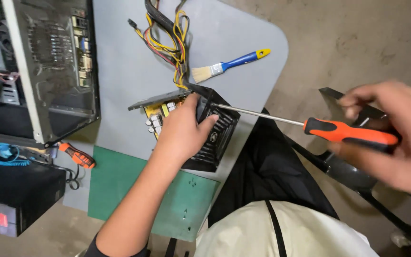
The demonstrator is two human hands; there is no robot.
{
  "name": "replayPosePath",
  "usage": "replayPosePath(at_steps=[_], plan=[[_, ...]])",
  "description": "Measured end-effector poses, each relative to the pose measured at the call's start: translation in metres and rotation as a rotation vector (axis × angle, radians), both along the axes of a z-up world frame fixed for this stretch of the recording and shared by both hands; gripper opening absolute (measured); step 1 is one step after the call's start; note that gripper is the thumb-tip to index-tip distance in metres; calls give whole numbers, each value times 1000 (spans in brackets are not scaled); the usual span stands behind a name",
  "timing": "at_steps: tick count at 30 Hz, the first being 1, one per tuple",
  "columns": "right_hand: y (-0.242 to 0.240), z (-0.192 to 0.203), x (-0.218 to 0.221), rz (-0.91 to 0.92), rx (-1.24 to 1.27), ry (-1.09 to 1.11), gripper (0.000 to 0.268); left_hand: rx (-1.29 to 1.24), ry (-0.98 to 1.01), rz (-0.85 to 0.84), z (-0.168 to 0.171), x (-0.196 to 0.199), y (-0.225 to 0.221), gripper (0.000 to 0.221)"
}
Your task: Disassembling a computer power supply unit by removing screws and prying open the metal casing for inspection.
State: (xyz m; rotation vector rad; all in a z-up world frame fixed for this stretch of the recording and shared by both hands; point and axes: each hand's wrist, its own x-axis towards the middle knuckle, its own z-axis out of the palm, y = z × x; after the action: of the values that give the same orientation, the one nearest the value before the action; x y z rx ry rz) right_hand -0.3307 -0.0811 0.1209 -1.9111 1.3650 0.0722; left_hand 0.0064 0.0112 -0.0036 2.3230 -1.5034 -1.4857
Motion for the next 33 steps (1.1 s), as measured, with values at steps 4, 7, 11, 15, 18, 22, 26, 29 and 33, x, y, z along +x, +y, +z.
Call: replayPosePath(at_steps=[4, 7, 11, 15, 18, 22, 26, 29, 33], plan=[[-10, -11, -25, 453, -296, -92, 45, 24, 5, 16, -1, 0, -1, 73], [-14, -3, -11, 819, -772, -228, 24, -3, 14, 28, -2, 1, 1, 71], [4, -4, -16, 725, -635, -187, 30, -19, -10, -22, -1, -1, 1, 70], [7, 1, -17, 558, -425, -110, 42, -49, -32, -61, -2, -5, 2, 61], [14, -9, -27, 435, -244, -64, 50, -39, -60, -77, -7, -11, 0, 58], [6, -9, -24, 315, -140, -149, 51, -17, -62, -78, -5, -14, 0, 52], [2, -5, -9, -88, 89, 2, 27, -55, -60, -78, -7, -14, 4, 50], [-12, -1, 7, -426, 317, 62, 13, -61, -55, -72, -4, -14, 0, 48], [-27, -5, 3, -597, 532, 42, 24, 25, -35, -79, -10, -12, 2, 66]])
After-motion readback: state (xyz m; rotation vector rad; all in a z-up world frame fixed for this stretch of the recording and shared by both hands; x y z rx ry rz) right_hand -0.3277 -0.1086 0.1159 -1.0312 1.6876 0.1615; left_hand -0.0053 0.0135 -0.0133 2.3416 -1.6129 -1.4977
